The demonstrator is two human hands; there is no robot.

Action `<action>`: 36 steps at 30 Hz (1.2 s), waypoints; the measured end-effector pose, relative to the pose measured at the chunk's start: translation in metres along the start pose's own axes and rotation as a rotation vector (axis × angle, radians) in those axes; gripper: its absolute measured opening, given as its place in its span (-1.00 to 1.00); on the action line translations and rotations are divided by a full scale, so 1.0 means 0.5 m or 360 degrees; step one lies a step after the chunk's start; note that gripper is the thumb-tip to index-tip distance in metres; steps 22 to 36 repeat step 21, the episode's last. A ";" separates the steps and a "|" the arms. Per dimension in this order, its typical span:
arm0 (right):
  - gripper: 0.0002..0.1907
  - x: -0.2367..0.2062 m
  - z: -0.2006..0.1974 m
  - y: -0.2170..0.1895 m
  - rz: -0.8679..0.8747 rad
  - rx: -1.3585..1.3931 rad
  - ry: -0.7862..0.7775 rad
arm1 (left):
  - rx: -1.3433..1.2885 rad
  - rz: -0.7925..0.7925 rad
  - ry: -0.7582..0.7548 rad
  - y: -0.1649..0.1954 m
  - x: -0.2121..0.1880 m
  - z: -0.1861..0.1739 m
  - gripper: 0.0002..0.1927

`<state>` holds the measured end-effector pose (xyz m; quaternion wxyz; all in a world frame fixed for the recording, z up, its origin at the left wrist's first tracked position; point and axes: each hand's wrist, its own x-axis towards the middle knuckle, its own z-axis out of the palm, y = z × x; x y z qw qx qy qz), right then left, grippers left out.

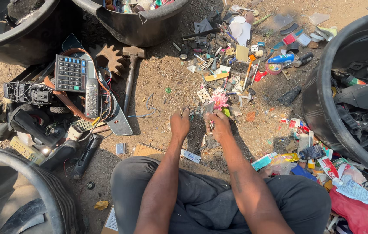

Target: The person sits on the ground and sorts through a large pile of mixed debris, picking up and discarding various items such as plastic wrappers, electronic components, and small tools. The person uses their hands to sift through the pile, occasionally picking up and examining items before placing them aside or into nearby containers.

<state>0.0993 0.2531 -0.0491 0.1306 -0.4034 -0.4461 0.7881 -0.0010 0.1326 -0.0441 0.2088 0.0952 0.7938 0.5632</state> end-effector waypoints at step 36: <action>-0.74 -0.227 -0.089 -0.013 0.0273 0.1882 -0.0531 | -0.0686 -0.0285 0.0225 0.065 -0.067 -0.164 -0.64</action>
